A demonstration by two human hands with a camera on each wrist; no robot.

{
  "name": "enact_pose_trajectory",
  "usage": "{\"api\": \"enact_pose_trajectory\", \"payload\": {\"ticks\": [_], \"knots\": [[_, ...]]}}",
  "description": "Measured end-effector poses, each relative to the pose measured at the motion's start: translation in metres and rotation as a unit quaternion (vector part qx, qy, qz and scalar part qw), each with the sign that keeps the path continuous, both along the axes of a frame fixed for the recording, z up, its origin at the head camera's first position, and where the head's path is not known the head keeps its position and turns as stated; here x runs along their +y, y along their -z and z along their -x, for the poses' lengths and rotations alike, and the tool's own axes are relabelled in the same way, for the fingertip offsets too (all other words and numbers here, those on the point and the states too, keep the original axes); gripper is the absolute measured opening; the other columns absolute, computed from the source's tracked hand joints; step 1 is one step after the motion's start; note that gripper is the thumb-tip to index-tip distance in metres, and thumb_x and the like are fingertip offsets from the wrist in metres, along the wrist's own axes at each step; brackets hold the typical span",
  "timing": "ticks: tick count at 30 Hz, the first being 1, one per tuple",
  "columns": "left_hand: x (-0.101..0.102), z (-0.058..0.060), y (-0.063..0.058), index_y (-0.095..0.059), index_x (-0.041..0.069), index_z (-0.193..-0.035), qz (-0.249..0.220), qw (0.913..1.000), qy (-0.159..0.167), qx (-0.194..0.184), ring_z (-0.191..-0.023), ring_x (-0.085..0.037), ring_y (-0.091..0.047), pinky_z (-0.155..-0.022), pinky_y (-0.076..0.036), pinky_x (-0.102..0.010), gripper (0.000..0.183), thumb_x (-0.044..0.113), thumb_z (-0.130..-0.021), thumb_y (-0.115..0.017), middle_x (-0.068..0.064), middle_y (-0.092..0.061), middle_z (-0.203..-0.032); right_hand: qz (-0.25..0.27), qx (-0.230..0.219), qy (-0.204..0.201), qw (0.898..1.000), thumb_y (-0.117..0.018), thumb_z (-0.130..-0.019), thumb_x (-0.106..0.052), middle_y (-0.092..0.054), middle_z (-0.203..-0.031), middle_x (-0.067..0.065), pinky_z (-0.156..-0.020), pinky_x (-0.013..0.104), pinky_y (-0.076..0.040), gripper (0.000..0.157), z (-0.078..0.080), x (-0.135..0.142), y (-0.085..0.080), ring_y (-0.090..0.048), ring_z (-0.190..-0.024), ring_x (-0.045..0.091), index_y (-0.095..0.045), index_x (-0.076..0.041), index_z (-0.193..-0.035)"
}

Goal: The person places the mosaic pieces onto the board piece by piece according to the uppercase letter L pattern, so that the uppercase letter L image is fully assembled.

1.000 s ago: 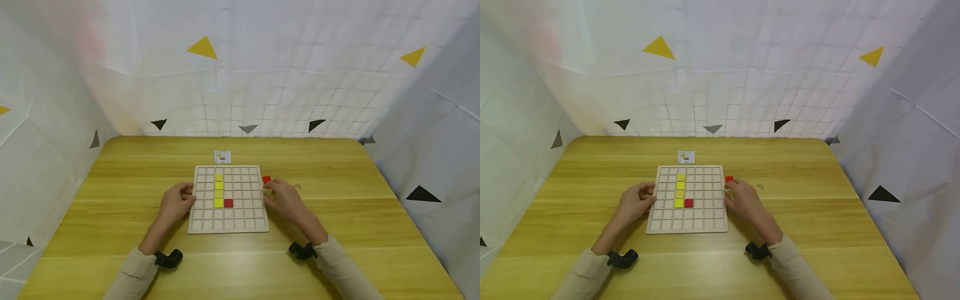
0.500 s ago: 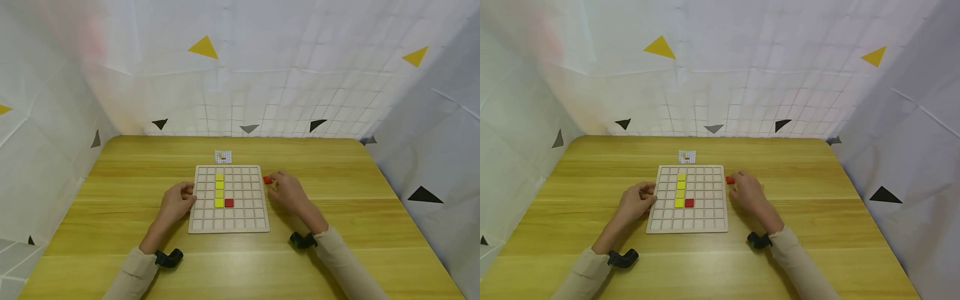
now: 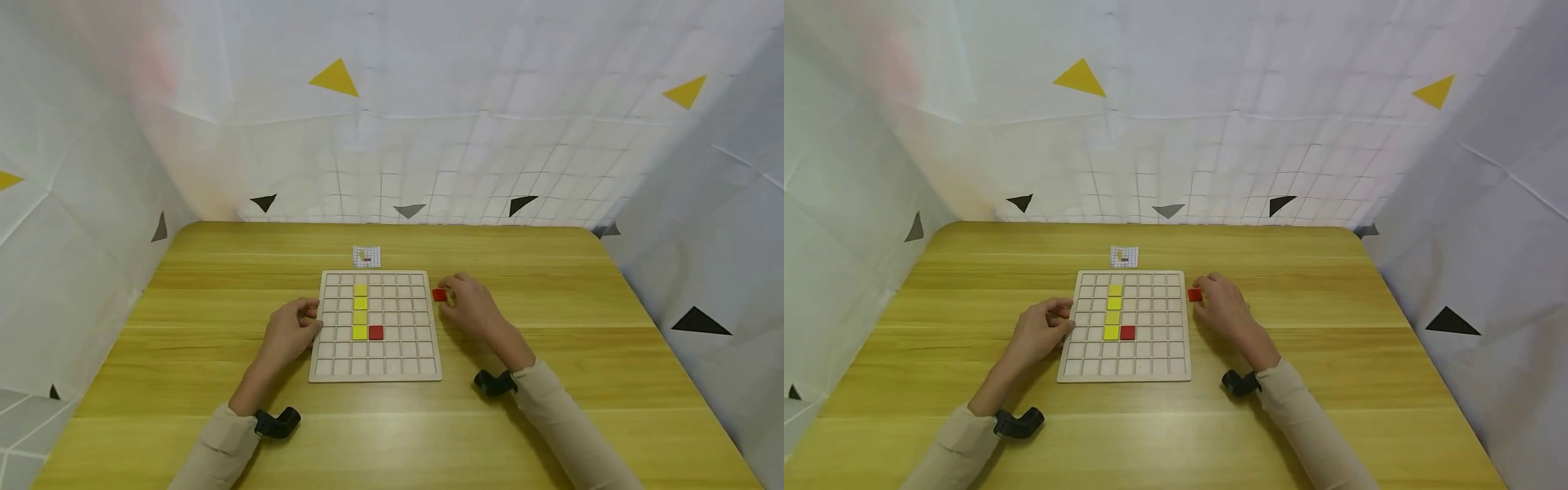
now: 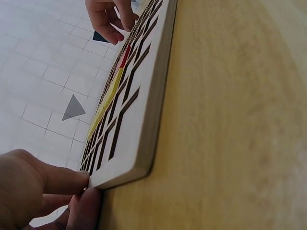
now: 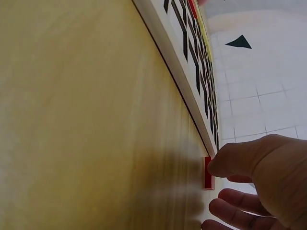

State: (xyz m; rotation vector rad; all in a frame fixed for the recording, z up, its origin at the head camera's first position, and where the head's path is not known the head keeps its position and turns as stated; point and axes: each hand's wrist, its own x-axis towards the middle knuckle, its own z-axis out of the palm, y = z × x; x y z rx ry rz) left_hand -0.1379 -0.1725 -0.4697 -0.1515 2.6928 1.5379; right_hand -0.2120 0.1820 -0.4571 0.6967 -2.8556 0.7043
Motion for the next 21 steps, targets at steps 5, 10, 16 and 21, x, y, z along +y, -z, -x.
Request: {"api": "enact_pose_trajectory", "payload": {"ticks": [5,10,16,21], "knots": [[0.0,-0.001,0.0,-0.061,0.002,-0.133,-0.002,1.0,0.004,0.002,-0.096,-0.025,-0.064,-0.061,-0.058,-0.031,0.043,0.004,-0.091,-0.07,-0.013,-0.063,-0.111,-0.005,0.001,-0.011,1.0,-0.077,-0.083,-0.009,-0.063,-0.097,0.011,-0.064,0.034,-0.05,0.031,0.004,-0.002,0.001,-0.058,-0.079,0.02,-0.071,-0.002,-0.113],[0.0,-0.001,-0.001,-0.061,0.002,-0.133,-0.002,1.0,0.003,0.002,-0.096,-0.025,-0.064,-0.061,-0.058,-0.031,0.043,0.004,-0.09,-0.07,-0.013,-0.063,-0.111,-0.013,-0.011,-0.01,1.0,-0.075,-0.084,-0.008,-0.063,-0.094,0.01,-0.063,0.033,-0.049,0.026,0.008,-0.003,0.002,-0.056,-0.077,0.019,-0.073,-0.004,-0.11],[0.0,-0.001,-0.001,-0.062,0.003,-0.132,0.008,0.9999,0.001,0.008,-0.096,-0.025,-0.065,-0.061,-0.057,-0.031,0.043,0.004,-0.09,-0.07,-0.012,-0.064,-0.11,-0.009,-0.012,-0.01,1.0,-0.075,-0.085,-0.009,-0.063,-0.092,0.008,-0.064,0.033,-0.051,0.019,0.011,-0.004,0.005,-0.057,-0.076,0.019,-0.075,-0.004,-0.104],[0.0,-0.001,-0.001,-0.061,0.002,-0.132,0.004,1.0,0.001,0.007,-0.095,-0.025,-0.065,-0.06,-0.058,-0.031,0.043,0.004,-0.09,-0.07,-0.012,-0.063,-0.11,-0.004,-0.015,-0.01,1.0,-0.073,-0.085,-0.008,-0.06,-0.09,0.008,-0.063,0.032,-0.051,0.019,0.011,-0.003,0.006,-0.056,-0.075,0.019,-0.074,-0.003,-0.103]]}}
